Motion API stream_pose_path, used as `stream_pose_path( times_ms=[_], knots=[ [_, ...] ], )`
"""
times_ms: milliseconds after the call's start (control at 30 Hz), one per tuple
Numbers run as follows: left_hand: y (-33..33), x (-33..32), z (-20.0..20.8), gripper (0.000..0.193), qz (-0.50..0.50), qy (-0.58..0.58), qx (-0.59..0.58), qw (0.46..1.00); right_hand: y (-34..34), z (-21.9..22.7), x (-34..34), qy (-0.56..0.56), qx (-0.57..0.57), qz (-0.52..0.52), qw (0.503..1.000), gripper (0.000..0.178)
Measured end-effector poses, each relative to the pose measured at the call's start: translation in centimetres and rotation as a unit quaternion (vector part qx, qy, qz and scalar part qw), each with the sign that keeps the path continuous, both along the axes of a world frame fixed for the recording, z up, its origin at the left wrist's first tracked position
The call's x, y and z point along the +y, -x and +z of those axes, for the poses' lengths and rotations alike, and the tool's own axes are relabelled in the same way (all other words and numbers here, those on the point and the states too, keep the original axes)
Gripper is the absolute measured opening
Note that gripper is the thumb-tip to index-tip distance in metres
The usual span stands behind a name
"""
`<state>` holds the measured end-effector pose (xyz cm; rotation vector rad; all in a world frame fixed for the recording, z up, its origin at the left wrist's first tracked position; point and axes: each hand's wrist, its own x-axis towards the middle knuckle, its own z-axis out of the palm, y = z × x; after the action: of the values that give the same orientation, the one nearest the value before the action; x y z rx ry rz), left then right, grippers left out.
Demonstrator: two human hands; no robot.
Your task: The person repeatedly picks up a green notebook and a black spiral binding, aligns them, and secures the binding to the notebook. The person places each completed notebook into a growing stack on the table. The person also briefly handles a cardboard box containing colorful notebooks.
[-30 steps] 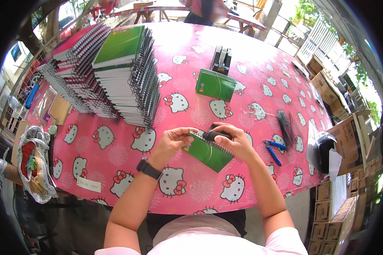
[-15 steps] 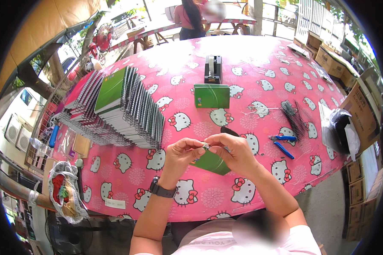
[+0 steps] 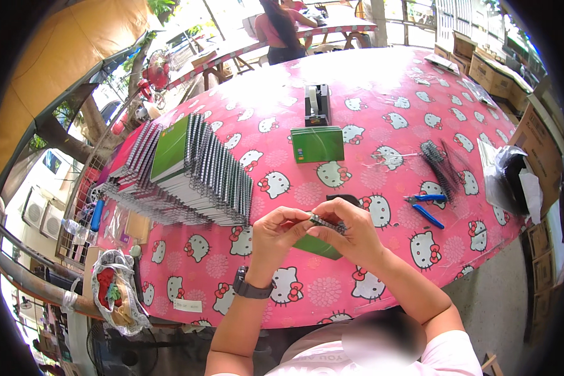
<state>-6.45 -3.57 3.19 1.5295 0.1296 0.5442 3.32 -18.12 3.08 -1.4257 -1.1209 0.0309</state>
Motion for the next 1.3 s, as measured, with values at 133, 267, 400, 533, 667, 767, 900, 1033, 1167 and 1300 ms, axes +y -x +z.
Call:
stream_pose_path(
  times_ms=[133,267,400,533,667,767,900,1033,1167,1300],
  knots=[
    [0.2,-0.3,0.3,0.01,-0.003,0.013,-0.008,1.0,-0.4,-0.2,0.4,-0.01,0.009,0.003,1.0,0.025],
    [0.6,-0.1,0.4,0.01,0.008,-0.001,-0.015,1.0,-0.2,-0.2,0.6,-0.003,0.067,0.028,0.997,0.025],
    [0.9,0.2,-0.3,0.011,0.014,-0.023,-0.023,0.999,0.0,0.2,0.9,0.012,0.019,0.033,0.999,0.025],
    [1.3,0.2,-0.4,0.011,0.023,-0.116,-0.034,0.992,0.0,0.9,0.7,0.039,-0.036,0.034,0.998,0.026],
    [2.0,0.2,-0.3,0.011,0.03,-0.05,-0.034,0.998,0.6,1.1,1.1,0.04,-0.061,0.034,0.997,0.026],
    [2.2,0.6,0.2,0.014,0.057,-0.071,-0.011,0.996,0.8,0.9,1.9,0.021,-0.099,0.032,0.994,0.025],
    [2.7,1.4,1.9,0.026,0.039,-0.132,-0.002,0.99,0.8,2.4,2.4,0.071,-0.099,0.069,0.99,0.023],
    [4.0,3.4,5.2,0.03,0.064,-0.281,0.015,0.957,-0.1,4.4,3.5,0.086,-0.089,0.115,0.986,0.053],
    [6.4,9.2,10.5,0.03,0.382,-0.13,-0.264,0.876,-4.8,6.7,7.0,-0.108,0.082,0.089,0.987,0.05],
    [6.1,12.8,13.0,0.03,0.396,-0.089,-0.265,0.875,-6.6,9.3,12.2,-0.068,0.048,0.03,0.996,0.042]
  ],
)
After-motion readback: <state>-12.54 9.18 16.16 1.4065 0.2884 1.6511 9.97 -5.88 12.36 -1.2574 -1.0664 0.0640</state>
